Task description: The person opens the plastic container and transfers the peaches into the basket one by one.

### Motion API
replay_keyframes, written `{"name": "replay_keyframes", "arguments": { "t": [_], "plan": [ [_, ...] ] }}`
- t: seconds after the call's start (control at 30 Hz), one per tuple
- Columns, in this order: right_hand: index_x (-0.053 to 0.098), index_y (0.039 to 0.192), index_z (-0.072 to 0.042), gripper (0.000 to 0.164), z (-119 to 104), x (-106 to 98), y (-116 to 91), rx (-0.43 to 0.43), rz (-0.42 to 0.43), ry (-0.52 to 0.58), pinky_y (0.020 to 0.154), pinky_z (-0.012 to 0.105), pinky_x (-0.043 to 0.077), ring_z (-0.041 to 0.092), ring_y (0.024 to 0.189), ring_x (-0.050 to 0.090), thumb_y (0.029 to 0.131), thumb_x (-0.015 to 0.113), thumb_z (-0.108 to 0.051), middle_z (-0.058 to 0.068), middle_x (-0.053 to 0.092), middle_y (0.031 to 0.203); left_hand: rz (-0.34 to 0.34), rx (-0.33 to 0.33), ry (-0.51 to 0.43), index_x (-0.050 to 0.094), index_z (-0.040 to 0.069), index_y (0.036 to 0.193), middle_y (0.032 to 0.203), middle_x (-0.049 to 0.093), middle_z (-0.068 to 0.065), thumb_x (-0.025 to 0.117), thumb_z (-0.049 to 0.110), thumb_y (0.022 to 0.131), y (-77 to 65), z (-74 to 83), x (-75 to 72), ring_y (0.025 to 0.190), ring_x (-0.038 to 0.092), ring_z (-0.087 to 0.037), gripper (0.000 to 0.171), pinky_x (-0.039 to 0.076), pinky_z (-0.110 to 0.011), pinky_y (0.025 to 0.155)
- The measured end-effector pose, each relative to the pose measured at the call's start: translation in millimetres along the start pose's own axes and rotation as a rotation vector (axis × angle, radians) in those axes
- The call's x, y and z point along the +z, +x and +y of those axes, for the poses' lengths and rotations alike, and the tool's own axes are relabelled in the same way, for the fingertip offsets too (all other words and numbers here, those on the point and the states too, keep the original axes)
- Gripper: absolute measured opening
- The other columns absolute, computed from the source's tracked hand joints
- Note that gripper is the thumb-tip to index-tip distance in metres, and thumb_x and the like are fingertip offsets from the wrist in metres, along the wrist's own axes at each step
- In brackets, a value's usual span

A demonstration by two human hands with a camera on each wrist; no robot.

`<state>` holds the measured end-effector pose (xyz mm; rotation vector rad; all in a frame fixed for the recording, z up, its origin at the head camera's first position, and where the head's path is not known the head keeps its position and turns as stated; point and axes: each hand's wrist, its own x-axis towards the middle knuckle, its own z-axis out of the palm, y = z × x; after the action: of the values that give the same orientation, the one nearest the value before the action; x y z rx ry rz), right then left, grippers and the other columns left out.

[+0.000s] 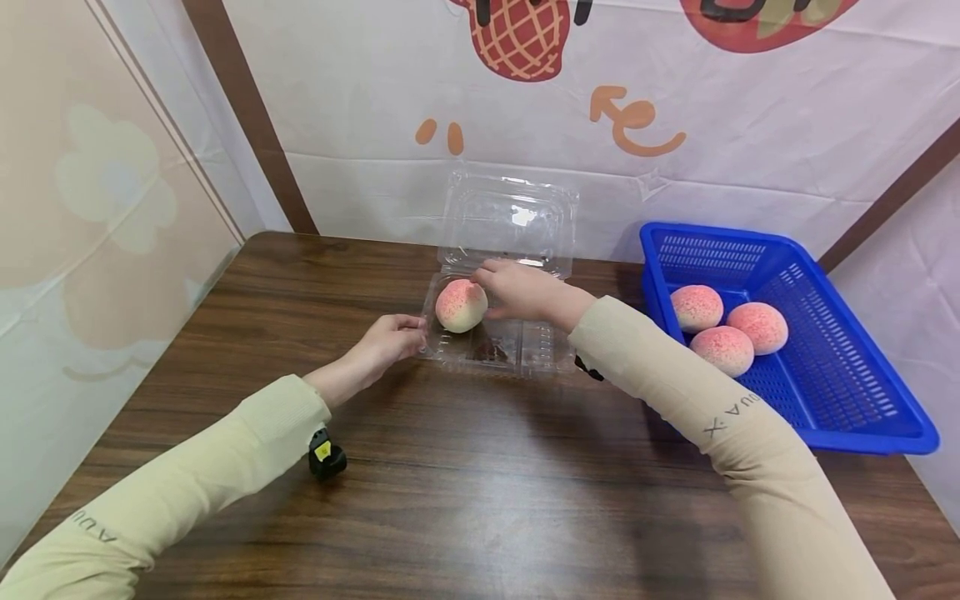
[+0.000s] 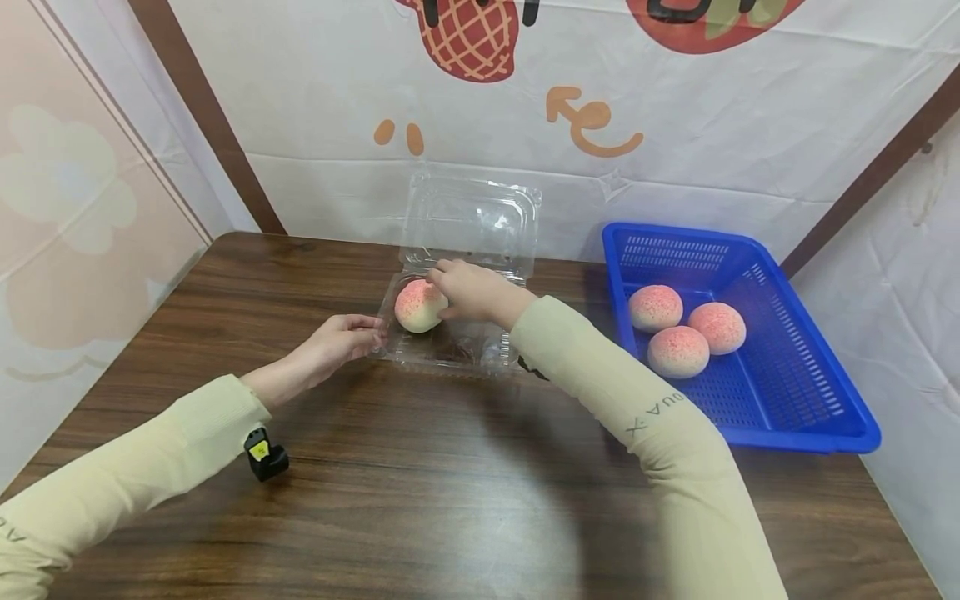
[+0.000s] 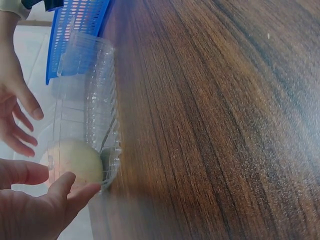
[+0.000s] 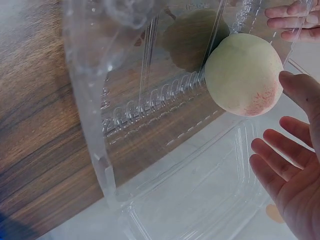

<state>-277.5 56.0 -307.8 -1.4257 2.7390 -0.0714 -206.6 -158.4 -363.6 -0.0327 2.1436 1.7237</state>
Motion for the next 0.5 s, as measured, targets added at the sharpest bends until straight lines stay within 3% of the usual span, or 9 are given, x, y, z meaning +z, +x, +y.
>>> {"name": "replay_keyframes", "arguments": {
  "t": [0.2,0.5],
  "plan": [
    [0.052,0.120,0.000,0.049,-1.1,2.2,5.7,0.039,-0.017,0.013,0.091,0.032,0.044,0.022,0.103,0.052,0.079,0.068,-0.023,0.010,0.053,0.112,0.002,0.000,-0.002,0.032,-0.018,0.130,0.128,0.042,-0.032,0.039,0.000,0.091,-0.3,-0.3,-0.3,0.105,0.050,-0.019,0.043,0.046,-0.018,0.086],
    [0.054,0.116,0.001,0.047,0.0,4.7,13.0,0.055,-0.005,0.016,0.088,0.033,0.045,0.023,0.099,0.052,0.079,0.070,-0.023,0.011,0.053,0.108,-0.010,0.000,0.002,0.032,-0.017,0.131,0.129,0.042,-0.031,0.039,0.000,0.091,0.2,-0.3,-1.0,0.109,0.048,-0.023,0.044,0.044,-0.025,0.093]
  ]
}}
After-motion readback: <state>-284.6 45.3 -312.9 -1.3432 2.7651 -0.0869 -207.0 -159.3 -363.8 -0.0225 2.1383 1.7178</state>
